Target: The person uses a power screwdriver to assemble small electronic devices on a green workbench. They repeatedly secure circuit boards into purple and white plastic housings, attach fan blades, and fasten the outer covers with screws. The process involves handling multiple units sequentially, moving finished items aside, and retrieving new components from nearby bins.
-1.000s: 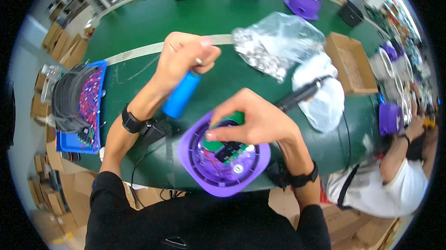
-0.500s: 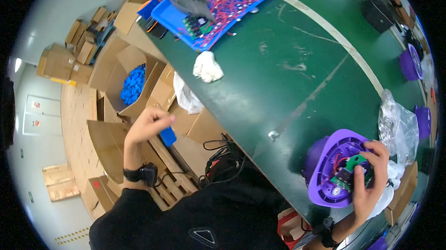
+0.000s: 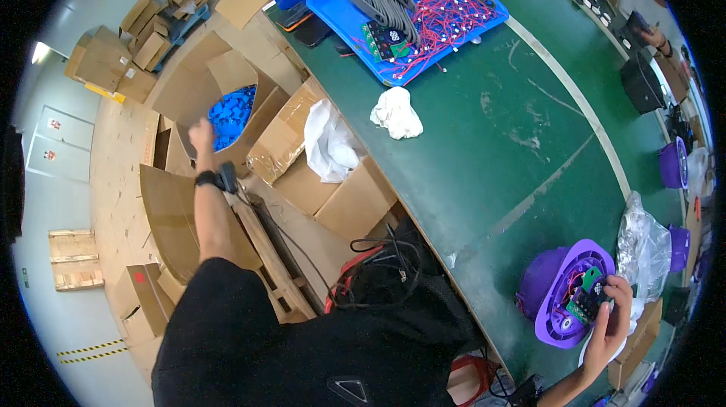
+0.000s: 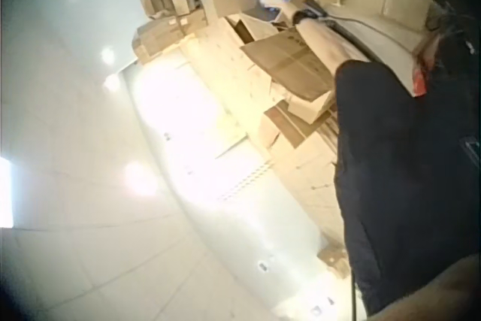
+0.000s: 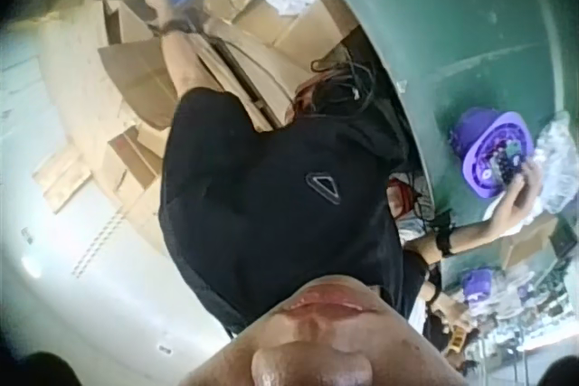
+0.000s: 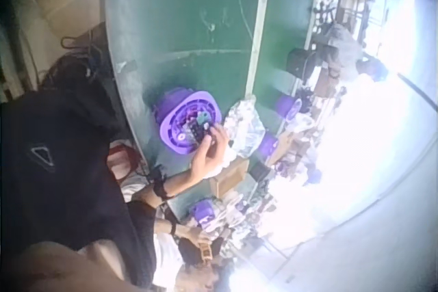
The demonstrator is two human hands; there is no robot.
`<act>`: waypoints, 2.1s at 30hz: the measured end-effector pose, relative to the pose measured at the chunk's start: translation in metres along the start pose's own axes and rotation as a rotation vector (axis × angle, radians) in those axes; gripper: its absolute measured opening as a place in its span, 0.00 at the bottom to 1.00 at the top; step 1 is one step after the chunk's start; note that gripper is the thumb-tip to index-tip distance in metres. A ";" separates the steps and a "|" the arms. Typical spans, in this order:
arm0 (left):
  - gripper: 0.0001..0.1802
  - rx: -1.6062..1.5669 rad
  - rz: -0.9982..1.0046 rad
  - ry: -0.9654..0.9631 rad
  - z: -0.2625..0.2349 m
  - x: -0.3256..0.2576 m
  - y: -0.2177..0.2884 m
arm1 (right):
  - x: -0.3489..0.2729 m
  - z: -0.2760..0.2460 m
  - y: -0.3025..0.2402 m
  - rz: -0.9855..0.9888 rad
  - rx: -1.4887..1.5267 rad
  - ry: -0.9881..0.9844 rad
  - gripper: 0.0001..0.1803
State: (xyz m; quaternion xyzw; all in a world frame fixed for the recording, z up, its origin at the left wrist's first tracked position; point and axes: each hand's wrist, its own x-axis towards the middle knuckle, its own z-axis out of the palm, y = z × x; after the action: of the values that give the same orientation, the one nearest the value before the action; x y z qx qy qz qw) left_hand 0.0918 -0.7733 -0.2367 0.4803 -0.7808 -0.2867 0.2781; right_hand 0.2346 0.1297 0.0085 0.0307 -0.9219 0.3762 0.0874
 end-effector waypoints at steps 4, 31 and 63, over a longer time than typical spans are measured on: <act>0.29 0.177 0.412 0.228 -0.067 0.016 0.013 | -0.020 -0.013 0.026 0.048 -0.005 0.100 0.14; 0.34 -0.648 0.181 -1.993 0.021 -0.537 0.403 | -0.047 -0.032 0.093 0.841 -0.276 0.385 0.35; 0.53 -0.499 2.045 -1.347 0.035 -0.556 0.485 | -0.044 -0.034 0.148 0.902 0.766 0.823 0.31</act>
State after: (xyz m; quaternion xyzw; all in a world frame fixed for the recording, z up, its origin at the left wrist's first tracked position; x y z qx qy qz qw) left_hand -0.0061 -0.0797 -0.0024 -0.6539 -0.7073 -0.2685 0.0021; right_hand 0.2642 0.2596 -0.0776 -0.4689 -0.5403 0.6536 0.2470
